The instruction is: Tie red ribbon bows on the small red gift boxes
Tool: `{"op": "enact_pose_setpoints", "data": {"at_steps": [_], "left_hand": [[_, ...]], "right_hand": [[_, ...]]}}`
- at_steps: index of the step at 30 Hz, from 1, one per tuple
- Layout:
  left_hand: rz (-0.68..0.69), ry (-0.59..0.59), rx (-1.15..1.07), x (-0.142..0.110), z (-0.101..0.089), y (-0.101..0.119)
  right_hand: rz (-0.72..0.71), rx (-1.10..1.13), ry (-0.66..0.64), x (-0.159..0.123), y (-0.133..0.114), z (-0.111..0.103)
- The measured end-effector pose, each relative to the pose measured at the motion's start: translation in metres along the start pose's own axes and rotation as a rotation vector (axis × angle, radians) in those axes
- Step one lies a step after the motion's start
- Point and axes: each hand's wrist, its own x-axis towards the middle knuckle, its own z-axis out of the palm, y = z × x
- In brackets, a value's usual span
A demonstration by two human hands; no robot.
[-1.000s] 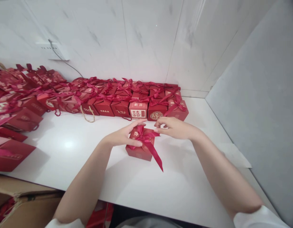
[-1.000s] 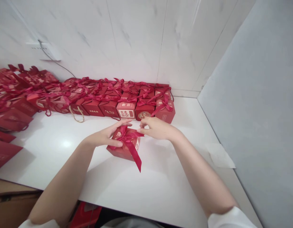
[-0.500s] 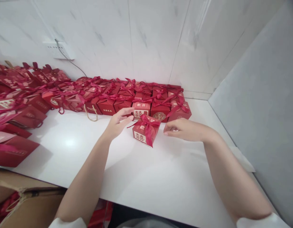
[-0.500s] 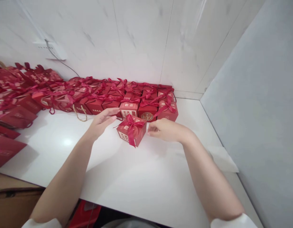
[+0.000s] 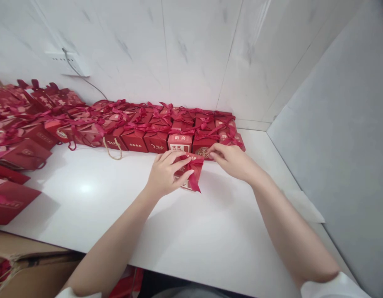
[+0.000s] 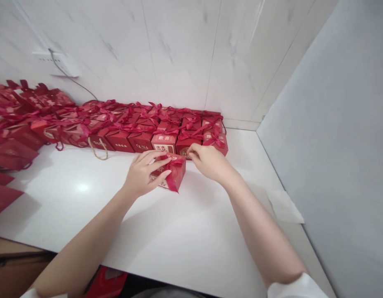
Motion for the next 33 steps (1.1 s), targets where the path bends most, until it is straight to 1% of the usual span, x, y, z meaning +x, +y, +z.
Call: {"op": "enact_pose_setpoints", "data": {"at_steps": [2, 4, 5, 10, 13, 16, 18, 22, 23, 24, 26, 28, 30, 33], "left_hand": [[-0.004, 0.086, 0.021, -0.004, 0.01, -0.001], [-0.008, 0.162, 0.031, -0.008, 0.018, -0.002], [-0.003, 0.182, 0.035, -0.01, 0.021, -0.002], [0.048, 0.175, 0.075, -0.012, 0.022, -0.004], [0.031, 0.17, 0.047, -0.011, 0.021, -0.004], [0.025, 0.18, 0.007, -0.01, 0.02, -0.003], [0.018, 0.199, -0.016, -0.01, 0.021, -0.003], [-0.01, 0.216, -0.033, -0.011, 0.024, -0.004], [-0.013, 0.222, -0.036, -0.012, 0.025, -0.004], [-0.015, 0.23, -0.043, -0.012, 0.026, -0.005], [-0.018, 0.244, -0.064, -0.013, 0.026, -0.005], [-0.01, 0.24, -0.098, -0.012, 0.027, -0.005], [0.008, 0.213, -0.139, -0.012, 0.026, -0.005], [0.024, 0.148, -0.185, -0.011, 0.026, -0.005]], "right_hand": [[-0.068, 0.018, 0.039, -0.001, -0.007, -0.001], [-0.129, 0.016, 0.015, -0.003, -0.015, -0.001], [-0.145, 0.011, -0.004, -0.006, -0.018, -0.001], [-0.162, -0.03, -0.075, -0.016, -0.035, -0.001], [-0.14, -0.075, -0.04, -0.018, -0.041, -0.001], [-0.038, -0.059, 0.035, -0.016, -0.039, 0.0], [0.004, -0.002, 0.054, -0.011, -0.032, 0.004], [-0.074, 0.229, 0.135, 0.006, -0.014, 0.021], [-0.08, 0.3, 0.136, 0.011, -0.01, 0.025], [-0.074, 0.371, 0.111, 0.015, -0.007, 0.03], [-0.048, 0.51, 0.015, 0.02, -0.003, 0.036], [-0.039, 0.63, -0.078, 0.021, -0.002, 0.039], [-0.052, 0.72, -0.138, 0.02, -0.002, 0.037], [-0.078, 0.788, -0.206, 0.018, -0.003, 0.035]]}}
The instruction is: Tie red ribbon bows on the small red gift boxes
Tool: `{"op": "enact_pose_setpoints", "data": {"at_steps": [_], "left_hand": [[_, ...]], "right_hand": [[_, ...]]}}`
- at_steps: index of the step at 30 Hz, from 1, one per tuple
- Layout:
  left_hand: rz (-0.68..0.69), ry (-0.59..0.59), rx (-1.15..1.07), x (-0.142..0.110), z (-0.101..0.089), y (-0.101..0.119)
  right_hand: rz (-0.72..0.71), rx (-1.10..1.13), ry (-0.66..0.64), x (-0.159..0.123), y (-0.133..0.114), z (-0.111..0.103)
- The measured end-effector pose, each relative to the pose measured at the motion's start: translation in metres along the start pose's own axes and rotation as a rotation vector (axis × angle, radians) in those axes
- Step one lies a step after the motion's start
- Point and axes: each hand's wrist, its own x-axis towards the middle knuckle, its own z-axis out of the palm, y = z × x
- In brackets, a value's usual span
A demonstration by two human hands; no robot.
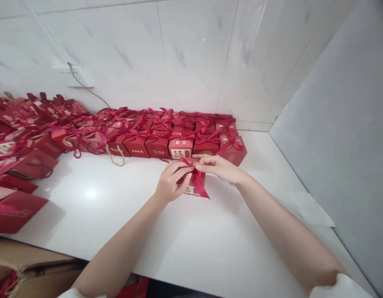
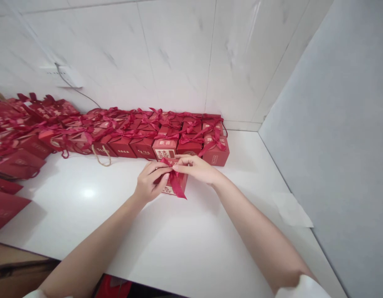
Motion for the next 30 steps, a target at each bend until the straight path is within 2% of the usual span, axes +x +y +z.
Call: {"op": "enact_pose_setpoints", "data": {"at_steps": [8, 18, 20, 23, 27, 30], "left_hand": [[0.035, -0.051, -0.041, 0.001, 0.0, -0.005], [0.072, -0.033, -0.054, 0.001, 0.003, -0.008], [0.025, -0.035, -0.064, 0.001, 0.003, -0.006], [-0.107, -0.016, -0.084, 0.005, 0.001, 0.001], [-0.238, 0.011, -0.108, 0.014, -0.005, 0.008], [-0.32, -0.079, -0.268, 0.018, -0.011, 0.005]], "right_hand": [[0.079, 0.258, 0.042, 0.009, 0.018, 0.004], [0.092, 0.304, 0.138, 0.016, 0.031, 0.014], [0.064, 0.188, 0.179, 0.015, 0.028, 0.015], [-0.052, -0.036, 0.228, 0.013, 0.021, 0.014], [-0.08, -0.108, 0.134, 0.008, 0.011, 0.008], [-0.059, -0.089, 0.055, 0.005, 0.007, 0.005]]}}
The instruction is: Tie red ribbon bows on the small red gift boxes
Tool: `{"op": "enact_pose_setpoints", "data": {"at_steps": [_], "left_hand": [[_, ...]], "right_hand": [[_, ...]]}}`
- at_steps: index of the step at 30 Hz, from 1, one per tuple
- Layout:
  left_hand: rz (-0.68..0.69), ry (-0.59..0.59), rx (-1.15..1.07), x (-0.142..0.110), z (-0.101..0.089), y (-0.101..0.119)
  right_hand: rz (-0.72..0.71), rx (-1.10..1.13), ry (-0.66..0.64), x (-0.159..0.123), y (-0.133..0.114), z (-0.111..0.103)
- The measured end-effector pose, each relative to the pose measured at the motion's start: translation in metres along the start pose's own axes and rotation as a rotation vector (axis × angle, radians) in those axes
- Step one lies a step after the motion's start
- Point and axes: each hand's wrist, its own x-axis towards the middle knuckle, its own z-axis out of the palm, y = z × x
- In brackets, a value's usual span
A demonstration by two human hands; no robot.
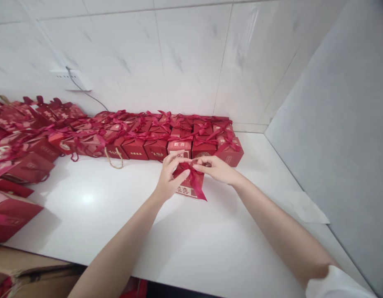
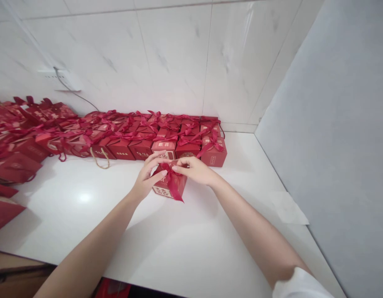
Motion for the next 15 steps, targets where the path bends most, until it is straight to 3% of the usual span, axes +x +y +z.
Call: {"op": "enact_pose_setpoints", "data": {"at_steps": [3, 5, 15], "left_hand": [[-0.115, -0.171, -0.18, 0.002, -0.009, -0.003], [-0.148, -0.222, -0.205, 0.002, -0.014, -0.003], [-0.191, -0.272, -0.116, 0.004, -0.013, 0.006]], "right_hand": [[-0.013, 0.048, -0.09, -0.001, -0.001, 0.002], [-0.019, 0.088, -0.13, -0.001, -0.001, 0.004], [0.018, 0.115, -0.117, -0.001, -0.002, 0.004]]}}
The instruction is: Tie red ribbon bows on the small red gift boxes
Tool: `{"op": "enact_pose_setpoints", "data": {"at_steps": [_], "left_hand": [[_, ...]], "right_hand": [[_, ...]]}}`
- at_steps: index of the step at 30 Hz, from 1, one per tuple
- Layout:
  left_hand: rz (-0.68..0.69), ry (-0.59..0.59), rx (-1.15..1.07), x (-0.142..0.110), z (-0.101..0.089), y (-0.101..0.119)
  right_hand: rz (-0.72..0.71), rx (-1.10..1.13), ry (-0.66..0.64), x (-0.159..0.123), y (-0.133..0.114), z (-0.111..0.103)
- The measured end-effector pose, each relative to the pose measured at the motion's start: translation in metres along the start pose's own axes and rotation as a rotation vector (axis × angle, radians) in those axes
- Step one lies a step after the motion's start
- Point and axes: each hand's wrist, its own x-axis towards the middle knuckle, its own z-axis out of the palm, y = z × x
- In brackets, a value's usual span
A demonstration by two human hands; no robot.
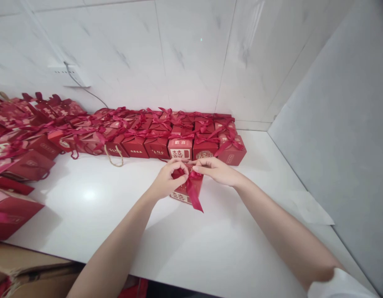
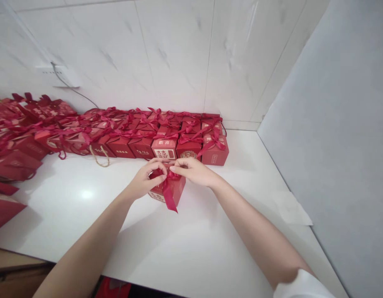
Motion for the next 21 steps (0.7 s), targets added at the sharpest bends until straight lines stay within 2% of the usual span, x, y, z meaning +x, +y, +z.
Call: {"op": "enact_pose_setpoints", "data": {"at_steps": [5, 12, 16, 21], "left_hand": [[-0.012, 0.018, 0.029, -0.001, 0.002, 0.001], [-0.061, 0.026, 0.006, -0.002, 0.004, 0.0], [-0.056, 0.041, -0.014, -0.003, 0.005, -0.002], [-0.086, 0.16, -0.274, -0.001, -0.009, -0.011]], "right_hand": [[-0.011, 0.008, 0.012, 0.002, 0.003, 0.002], [0.025, 0.166, 0.025, 0.005, 0.01, 0.003], [0.04, 0.126, 0.031, 0.005, 0.012, 0.002], [0.035, 0.093, 0.065, 0.002, 0.009, -0.003]]}}
